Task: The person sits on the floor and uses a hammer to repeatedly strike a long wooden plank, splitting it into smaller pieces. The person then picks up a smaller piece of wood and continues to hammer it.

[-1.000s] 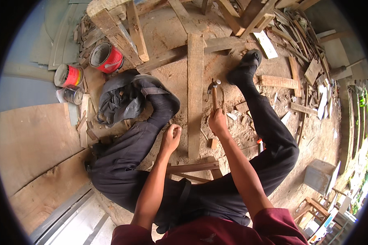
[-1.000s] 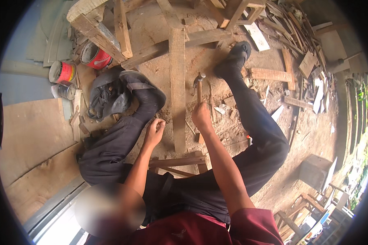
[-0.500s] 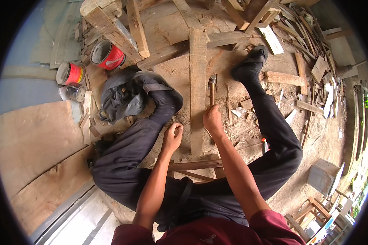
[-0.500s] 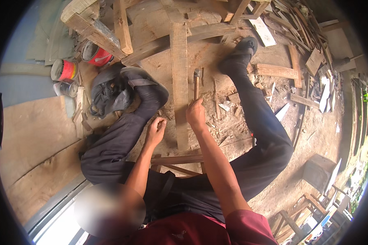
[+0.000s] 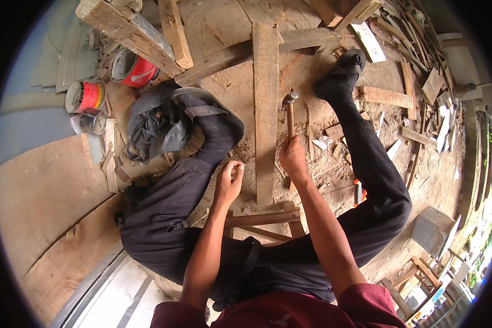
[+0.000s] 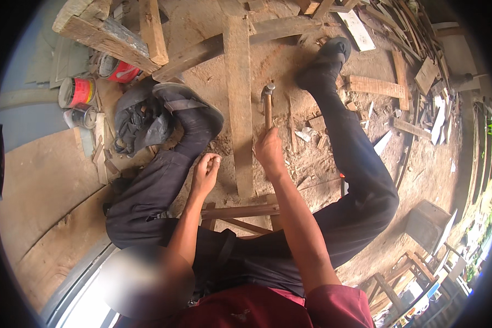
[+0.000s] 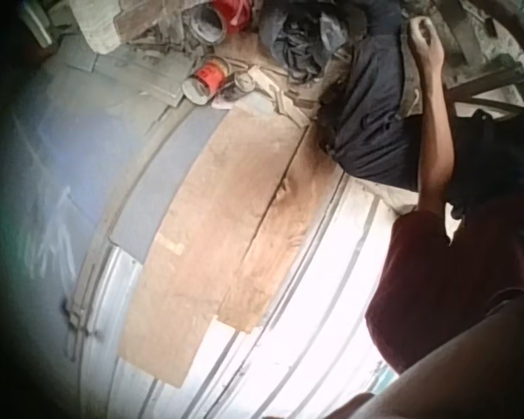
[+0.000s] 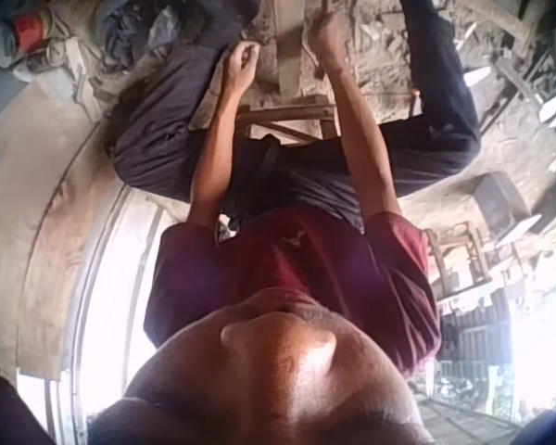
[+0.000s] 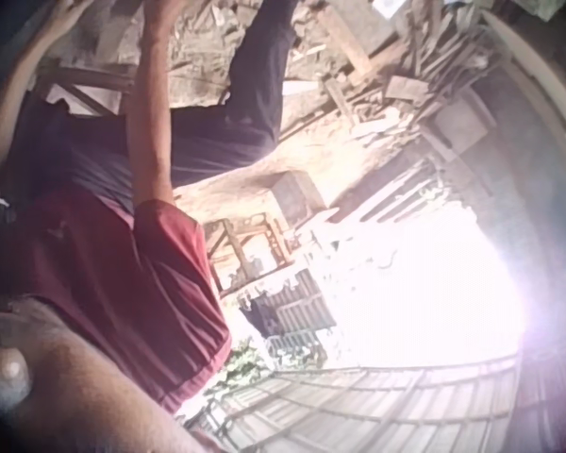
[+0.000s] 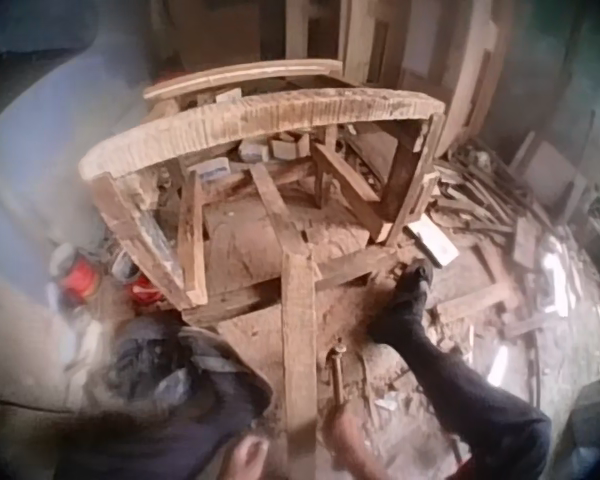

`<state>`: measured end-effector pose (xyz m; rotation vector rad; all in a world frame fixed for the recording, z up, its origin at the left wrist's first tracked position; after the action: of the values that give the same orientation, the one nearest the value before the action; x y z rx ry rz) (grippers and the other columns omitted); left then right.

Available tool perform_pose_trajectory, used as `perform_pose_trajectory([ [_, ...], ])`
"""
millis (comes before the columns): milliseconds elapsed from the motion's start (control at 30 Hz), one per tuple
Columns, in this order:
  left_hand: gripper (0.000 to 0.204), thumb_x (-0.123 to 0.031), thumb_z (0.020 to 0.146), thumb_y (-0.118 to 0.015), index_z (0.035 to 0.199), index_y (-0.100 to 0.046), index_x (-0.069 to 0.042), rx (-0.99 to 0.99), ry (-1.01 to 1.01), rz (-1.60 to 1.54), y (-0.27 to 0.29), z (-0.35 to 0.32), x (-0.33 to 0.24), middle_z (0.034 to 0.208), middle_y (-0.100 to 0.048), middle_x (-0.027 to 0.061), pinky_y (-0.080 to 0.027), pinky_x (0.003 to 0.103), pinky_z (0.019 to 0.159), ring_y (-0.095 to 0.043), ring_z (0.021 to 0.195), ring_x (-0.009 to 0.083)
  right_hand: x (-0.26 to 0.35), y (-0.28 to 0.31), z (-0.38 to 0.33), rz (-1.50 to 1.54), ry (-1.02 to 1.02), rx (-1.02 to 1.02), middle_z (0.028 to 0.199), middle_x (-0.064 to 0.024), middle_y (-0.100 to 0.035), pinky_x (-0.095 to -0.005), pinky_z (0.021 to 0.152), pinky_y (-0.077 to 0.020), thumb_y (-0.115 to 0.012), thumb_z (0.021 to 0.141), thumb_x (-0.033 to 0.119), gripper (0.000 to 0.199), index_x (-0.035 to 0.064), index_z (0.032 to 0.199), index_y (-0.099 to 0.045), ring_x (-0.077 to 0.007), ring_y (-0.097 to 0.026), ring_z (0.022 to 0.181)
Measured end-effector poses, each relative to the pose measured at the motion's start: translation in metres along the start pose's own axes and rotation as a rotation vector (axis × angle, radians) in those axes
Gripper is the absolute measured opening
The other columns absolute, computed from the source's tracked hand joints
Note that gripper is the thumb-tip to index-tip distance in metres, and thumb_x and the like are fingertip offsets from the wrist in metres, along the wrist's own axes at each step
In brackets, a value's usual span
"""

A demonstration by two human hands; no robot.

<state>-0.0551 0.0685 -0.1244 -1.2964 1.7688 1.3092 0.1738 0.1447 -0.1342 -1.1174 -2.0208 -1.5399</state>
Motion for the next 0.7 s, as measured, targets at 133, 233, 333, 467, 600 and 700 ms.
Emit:
perform_pose_trajectory([
  [133, 0.021, -0.023, 0.097, -0.058, 0.1, -0.062, -0.002, -0.01, -0.006, -0.01, -0.003, 0.002, -0.006, 0.09, -0.067, 0.0096, -0.049, 0.032, 0.062, -0.062, 0.078, 0.0185, -0.004, 0.0, 0.01, 0.015, 0.007, -0.005, 0.072, -0.0347, -0.061, -0.0536, 0.051, -0.0495, -0.043, 0.1, 0.019, 0.027, -0.0075, 0.096, -0.044, -0.0513, -0.062, 0.064],
  [233, 0.02, -0.022, 0.098, -0.057, 0.101, -0.063, -0.002, -0.018, -0.008, -0.002, 0.0, 0.002, -0.013, 0.082, -0.063, 0.0045, -0.045, 0.028, 0.062, -0.055, 0.071, 0.0113, -0.006, 0.003, 0.017, -0.023, 0.067, -0.057, 0.072, -0.0346, -0.061, -0.0547, 0.052, -0.0492, -0.044, 0.099, 0.02, 0.027, -0.0073, 0.094, -0.045, -0.0524, -0.061, 0.066],
  [333, 0.02, -0.02, 0.098, -0.057, 0.101, -0.063, -0.002, -0.04, -0.032, -0.037, -0.001, 0.004, -0.013, 0.077, -0.059, 0.0013, -0.042, 0.026, 0.06, -0.051, 0.066, 0.0074, -0.009, -0.002, 0.017, -0.111, 0.11, -0.104, 0.073, -0.035, -0.061, -0.0571, 0.055, -0.0478, -0.046, 0.099, 0.02, 0.028, -0.0073, 0.095, -0.044, -0.0527, -0.061, 0.069],
  [467, 0.018, -0.019, 0.096, -0.059, 0.1, -0.062, -0.002, 0.028, 0.08, 0.043, 0.0, -0.003, -0.002, 0.089, -0.067, 0.0097, -0.048, 0.03, 0.061, -0.062, 0.075, 0.0178, -0.014, -0.014, 0.049, -0.07, 0.121, -0.179, 0.071, -0.0341, -0.06, -0.0573, 0.053, -0.0476, -0.047, 0.098, 0.017, 0.024, -0.0061, 0.098, -0.042, -0.0509, -0.062, 0.066],
  [600, 0.017, -0.018, 0.097, -0.058, 0.1, -0.063, -0.002, -0.01, -0.004, -0.025, 0.007, -0.005, -0.012, 0.086, -0.066, 0.0082, -0.048, 0.029, 0.06, -0.061, 0.072, 0.0145, -0.038, -0.025, 0.067, 0.066, 0.068, -0.123, 0.066, -0.0285, -0.061, -0.0462, 0.041, -0.046, -0.047, 0.099, 0.022, 0.027, -0.0044, 0.099, -0.044, -0.0425, -0.062, 0.054],
  [700, 0.017, -0.018, 0.097, -0.057, 0.101, -0.063, -0.002, -0.017, -0.03, -0.029, 0.007, 0.005, -0.025, 0.084, -0.065, 0.0072, -0.047, 0.028, 0.058, -0.059, 0.069, 0.0124, -0.005, 0.014, 0.06, 0.04, -0.047, 0.014, 0.062, -0.0212, -0.059, -0.0405, 0.038, -0.0438, -0.047, 0.101, 0.03, 0.033, -0.0028, 0.095, -0.045, -0.0306, -0.061, 0.047],
])
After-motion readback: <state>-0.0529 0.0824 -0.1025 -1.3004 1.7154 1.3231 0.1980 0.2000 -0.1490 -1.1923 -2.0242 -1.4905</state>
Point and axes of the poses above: each hand's wrist, its own z-axis towards the middle knuckle, its own y-axis out of the back of the hand, x = y × z, the point moved 10 cm from there along z, towards the middle knuckle
